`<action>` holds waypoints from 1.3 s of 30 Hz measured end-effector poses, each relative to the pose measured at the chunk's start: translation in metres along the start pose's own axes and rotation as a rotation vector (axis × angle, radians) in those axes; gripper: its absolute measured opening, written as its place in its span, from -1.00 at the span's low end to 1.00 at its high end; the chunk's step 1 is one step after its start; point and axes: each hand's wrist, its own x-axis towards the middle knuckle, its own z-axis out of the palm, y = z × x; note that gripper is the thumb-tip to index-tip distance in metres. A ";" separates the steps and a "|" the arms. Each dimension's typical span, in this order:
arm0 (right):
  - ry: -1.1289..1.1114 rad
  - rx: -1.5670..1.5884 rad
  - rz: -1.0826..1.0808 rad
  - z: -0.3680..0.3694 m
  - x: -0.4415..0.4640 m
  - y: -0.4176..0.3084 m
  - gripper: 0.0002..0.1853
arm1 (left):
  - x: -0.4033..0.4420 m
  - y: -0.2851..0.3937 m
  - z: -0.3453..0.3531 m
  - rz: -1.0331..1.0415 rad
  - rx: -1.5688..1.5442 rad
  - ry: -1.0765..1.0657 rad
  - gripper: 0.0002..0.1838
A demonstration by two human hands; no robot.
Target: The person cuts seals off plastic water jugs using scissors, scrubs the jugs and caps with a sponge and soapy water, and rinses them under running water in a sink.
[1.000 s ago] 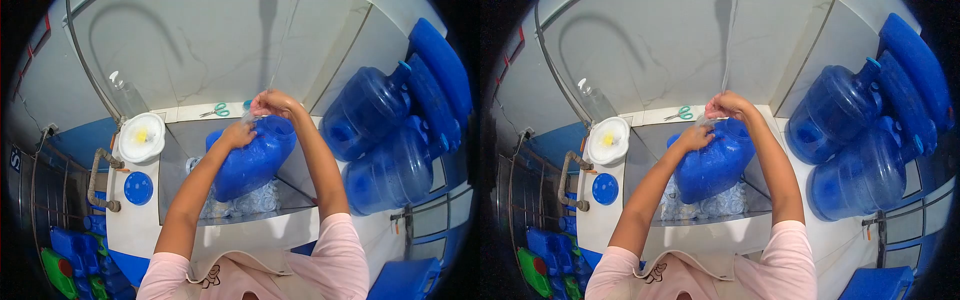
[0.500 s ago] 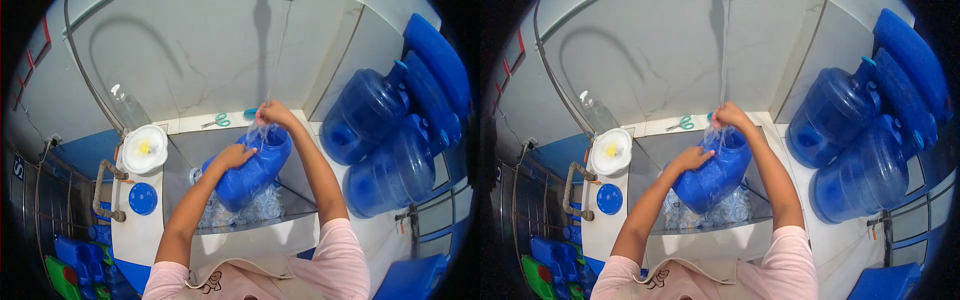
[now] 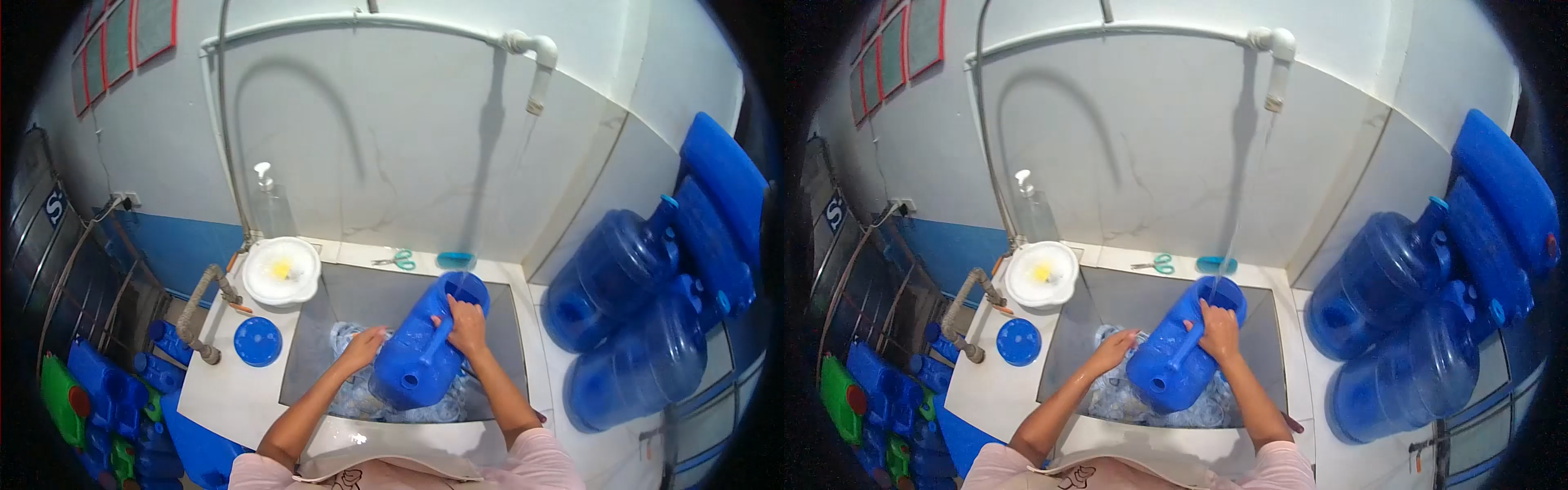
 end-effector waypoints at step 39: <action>0.443 0.503 0.199 -0.185 0.141 -0.021 -0.63 | -0.155 0.116 -0.176 -0.170 -0.798 0.620 -0.45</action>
